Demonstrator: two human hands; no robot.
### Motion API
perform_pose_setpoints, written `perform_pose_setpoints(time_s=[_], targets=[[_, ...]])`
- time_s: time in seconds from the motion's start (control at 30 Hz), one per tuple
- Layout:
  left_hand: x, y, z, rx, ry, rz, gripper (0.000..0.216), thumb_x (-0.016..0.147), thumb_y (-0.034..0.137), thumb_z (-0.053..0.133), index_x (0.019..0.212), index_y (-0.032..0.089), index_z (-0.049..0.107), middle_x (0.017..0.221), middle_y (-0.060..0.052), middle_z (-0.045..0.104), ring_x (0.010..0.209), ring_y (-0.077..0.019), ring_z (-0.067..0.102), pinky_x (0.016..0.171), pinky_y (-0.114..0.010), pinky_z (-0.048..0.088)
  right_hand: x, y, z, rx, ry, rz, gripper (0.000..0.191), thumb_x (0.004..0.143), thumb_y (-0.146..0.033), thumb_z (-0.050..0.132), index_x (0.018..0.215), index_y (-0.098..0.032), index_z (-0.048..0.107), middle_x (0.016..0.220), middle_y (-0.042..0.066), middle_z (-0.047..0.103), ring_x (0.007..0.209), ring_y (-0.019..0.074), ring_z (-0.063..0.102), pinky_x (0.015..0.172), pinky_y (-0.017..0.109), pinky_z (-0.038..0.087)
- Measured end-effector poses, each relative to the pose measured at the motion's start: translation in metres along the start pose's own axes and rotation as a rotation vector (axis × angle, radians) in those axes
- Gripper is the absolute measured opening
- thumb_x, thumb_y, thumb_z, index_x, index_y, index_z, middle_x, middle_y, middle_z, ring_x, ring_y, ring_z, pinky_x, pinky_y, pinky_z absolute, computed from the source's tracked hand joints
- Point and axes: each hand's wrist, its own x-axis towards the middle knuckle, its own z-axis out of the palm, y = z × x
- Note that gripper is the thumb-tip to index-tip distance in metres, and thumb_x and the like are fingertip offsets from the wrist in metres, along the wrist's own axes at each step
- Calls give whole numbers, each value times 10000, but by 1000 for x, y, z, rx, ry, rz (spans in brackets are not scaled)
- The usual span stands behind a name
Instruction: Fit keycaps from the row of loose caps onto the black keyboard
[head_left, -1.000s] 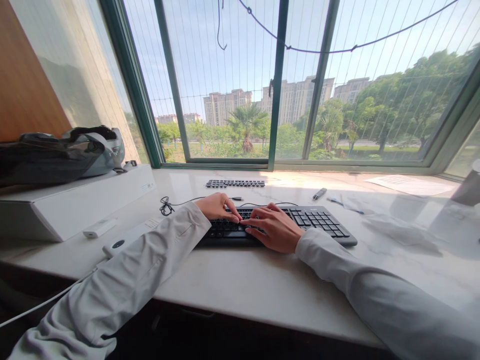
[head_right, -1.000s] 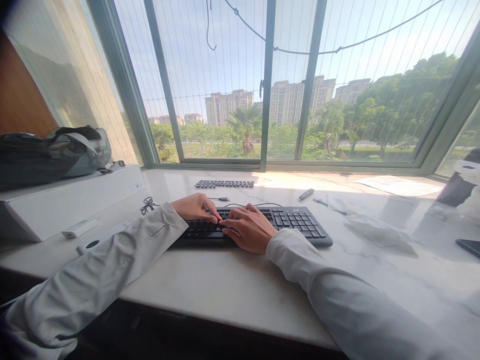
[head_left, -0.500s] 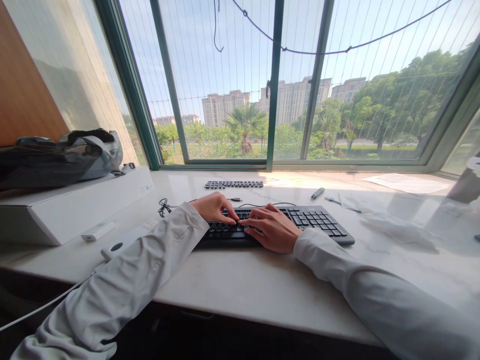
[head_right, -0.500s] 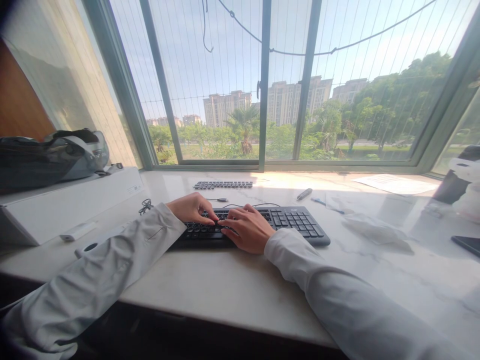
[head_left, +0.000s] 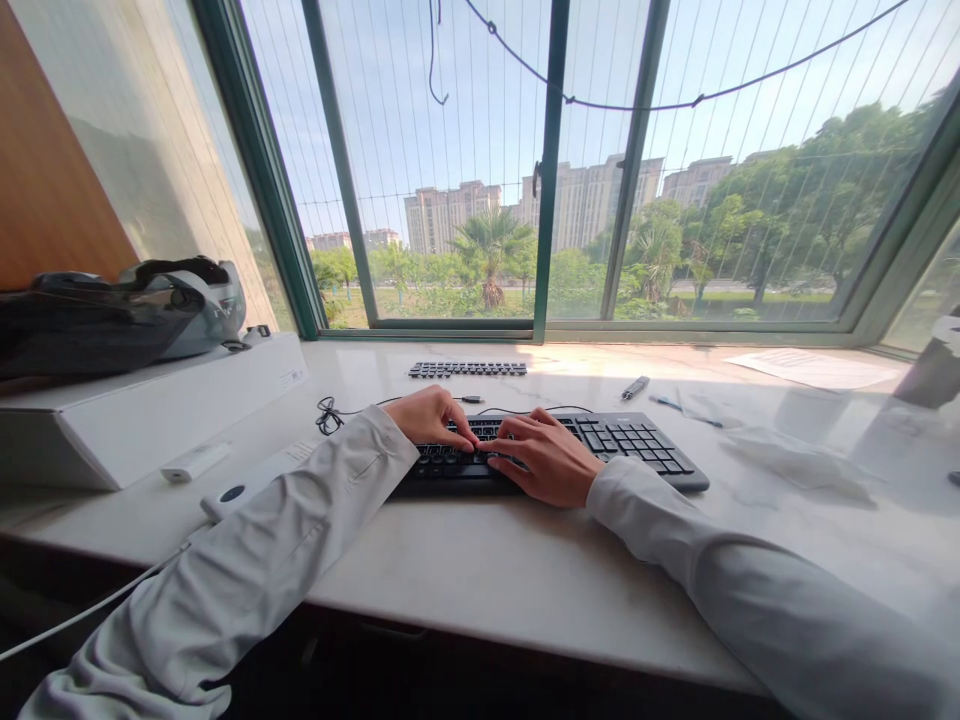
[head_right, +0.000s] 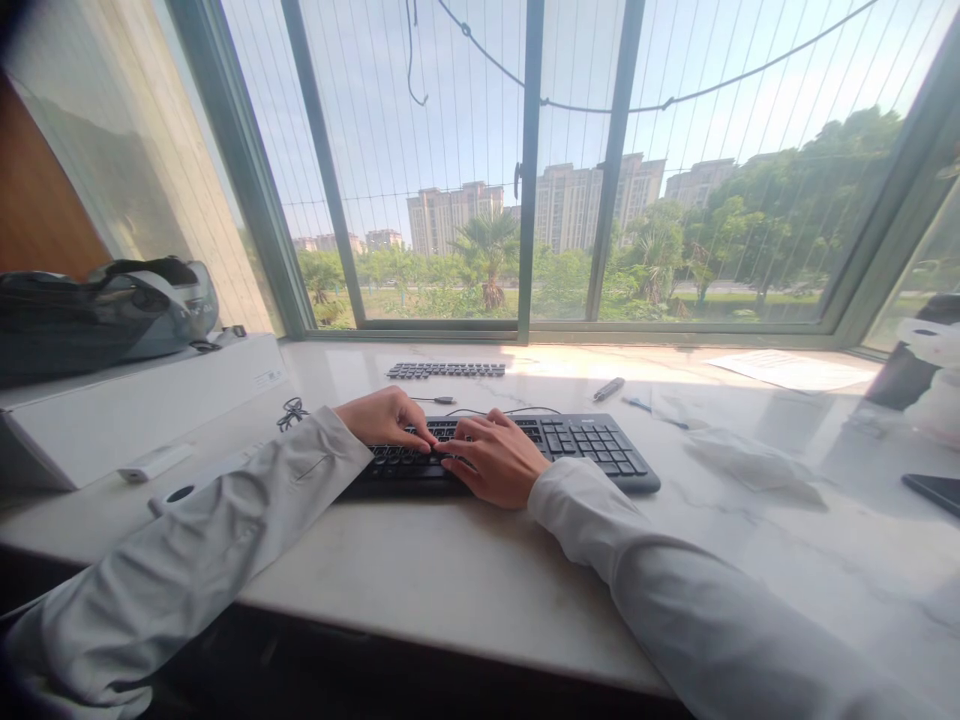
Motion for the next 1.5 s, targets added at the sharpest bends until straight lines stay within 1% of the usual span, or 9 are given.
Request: perform_pose_setpoints(time_s=[0.2,0.37,0.5,0.63,0.77,0.93,1.07,1.3,1.5], targets=[[1,1,-1,-15,27,1,295,689,435,718,881,217,766,678,-2,631,604,-77,459,564,-202,311,-1,0,-1,-25,-12,-8,337,950,-381,383,1170,-282,617,988,61,596,865,144,538,821,325,313],[1,2,1,-38,21,-55,326,679,465,714,882,216,766,665,-1,595,609,-85,458,579,-207,323,-1,0,-1,-50,-15,-4,328,953,-378,380,1158,-299,623,978,55,585,867,138,534,814,320,304],[1,2,2,-83,9,-115,367,668,499,705,886,210,767,696,-22,631,664,-113,514,588,-210,340,0,-2,-3,-75,-23,-2,321,957,-368,376,1123,-287,639,950,52,588,877,140,533,806,318,294],[1,2,2,-151,-9,-218,408,634,520,717,868,190,770,761,-45,684,728,-145,569,643,-215,381,2,-3,-5,-104,-19,-31,312,954,-360,386,1149,-296,621,922,43,587,844,140,529,798,319,287],[2,0,3,-170,-34,-267,421,609,527,724,857,191,770,750,-45,701,747,-164,587,679,-229,399,2,-4,-5,-123,-15,-40,295,947,-358,401,1102,-279,639,930,43,596,858,143,526,800,320,278],[4,-2,5,-174,-59,-275,407,617,532,709,827,190,771,784,-53,715,791,-191,608,708,-243,415,5,-6,-4,-150,-18,-41,315,945,-380,389,1004,-248,669,940,41,612,831,139,525,816,323,277],[6,-2,4,-159,-54,-302,390,595,537,717,800,210,772,771,-35,713,804,-195,603,746,-248,419,6,-6,-4,-150,-27,-27,315,946,-395,383,1025,-260,657,947,33,619,836,137,529,819,321,280],[8,0,3,-183,-97,-311,421,591,566,703,808,212,772,760,-40,711,802,-202,610,771,-263,442,6,-7,-6,-165,-34,-17,319,948,-402,372,1033,-275,652,910,20,624,819,136,530,803,324,283],[8,-6,7,-174,-100,-283,422,607,570,694,797,201,770,770,-53,708,793,-200,600,747,-265,437,7,-9,-4,-175,-40,-21,332,942,-402,379,905,-246,669,896,16,624,810,130,529,809,321,294]])
